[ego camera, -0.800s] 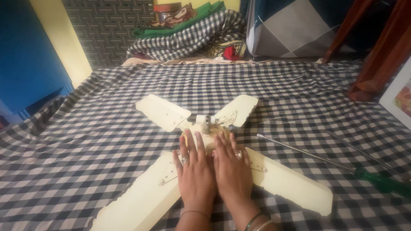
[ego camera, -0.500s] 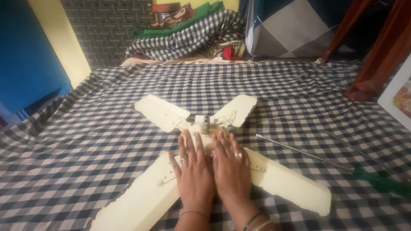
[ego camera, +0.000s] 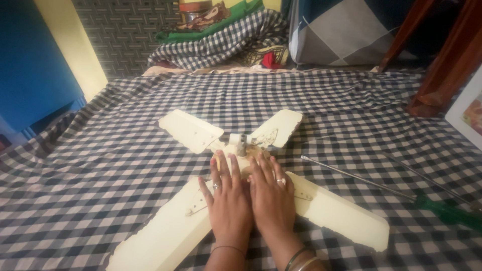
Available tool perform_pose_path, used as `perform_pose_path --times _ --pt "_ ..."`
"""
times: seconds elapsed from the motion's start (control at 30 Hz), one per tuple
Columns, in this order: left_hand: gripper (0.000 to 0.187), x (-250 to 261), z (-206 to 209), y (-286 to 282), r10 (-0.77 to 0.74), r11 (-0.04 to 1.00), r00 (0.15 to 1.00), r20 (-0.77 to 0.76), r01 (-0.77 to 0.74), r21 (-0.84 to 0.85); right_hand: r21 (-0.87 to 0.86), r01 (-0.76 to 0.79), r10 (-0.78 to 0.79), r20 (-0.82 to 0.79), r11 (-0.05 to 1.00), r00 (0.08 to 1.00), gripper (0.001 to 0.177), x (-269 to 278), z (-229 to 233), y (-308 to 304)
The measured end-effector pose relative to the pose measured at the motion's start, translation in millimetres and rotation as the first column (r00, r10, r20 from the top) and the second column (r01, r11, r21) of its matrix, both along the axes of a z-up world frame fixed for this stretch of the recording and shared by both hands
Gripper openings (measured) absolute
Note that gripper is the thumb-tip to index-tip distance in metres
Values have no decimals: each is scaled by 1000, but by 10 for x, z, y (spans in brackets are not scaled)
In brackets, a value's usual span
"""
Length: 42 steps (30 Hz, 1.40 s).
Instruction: The person uses a green screwdriver to loosen and remove screws from the central hub of a ceiling fan. They detach one fan blade and place it on the bed, then continue unscrewing the remaining blades.
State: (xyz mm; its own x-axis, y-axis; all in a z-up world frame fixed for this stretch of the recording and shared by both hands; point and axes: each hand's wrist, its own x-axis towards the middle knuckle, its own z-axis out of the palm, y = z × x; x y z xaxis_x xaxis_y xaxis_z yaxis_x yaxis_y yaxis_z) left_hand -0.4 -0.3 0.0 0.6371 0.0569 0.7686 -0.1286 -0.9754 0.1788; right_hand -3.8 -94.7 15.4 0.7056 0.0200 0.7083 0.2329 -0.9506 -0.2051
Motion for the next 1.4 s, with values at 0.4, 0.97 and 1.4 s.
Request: perform_pose_path --times 0.4,0.97,1.4 --pt "63 -65 62 12 -179 960 978 -103 197 201 12 -88 88 20 996 996 44 172 -340 -91" --pt "83 -504 342 -412 207 929 824 -527 3 369 -196 -82 59 -122 977 991 51 -306 -216 -412" --pt "63 -306 274 -1512 -45 996 999 -19 46 82 -83 -105 92 -152 991 984 44 -421 284 -1549"
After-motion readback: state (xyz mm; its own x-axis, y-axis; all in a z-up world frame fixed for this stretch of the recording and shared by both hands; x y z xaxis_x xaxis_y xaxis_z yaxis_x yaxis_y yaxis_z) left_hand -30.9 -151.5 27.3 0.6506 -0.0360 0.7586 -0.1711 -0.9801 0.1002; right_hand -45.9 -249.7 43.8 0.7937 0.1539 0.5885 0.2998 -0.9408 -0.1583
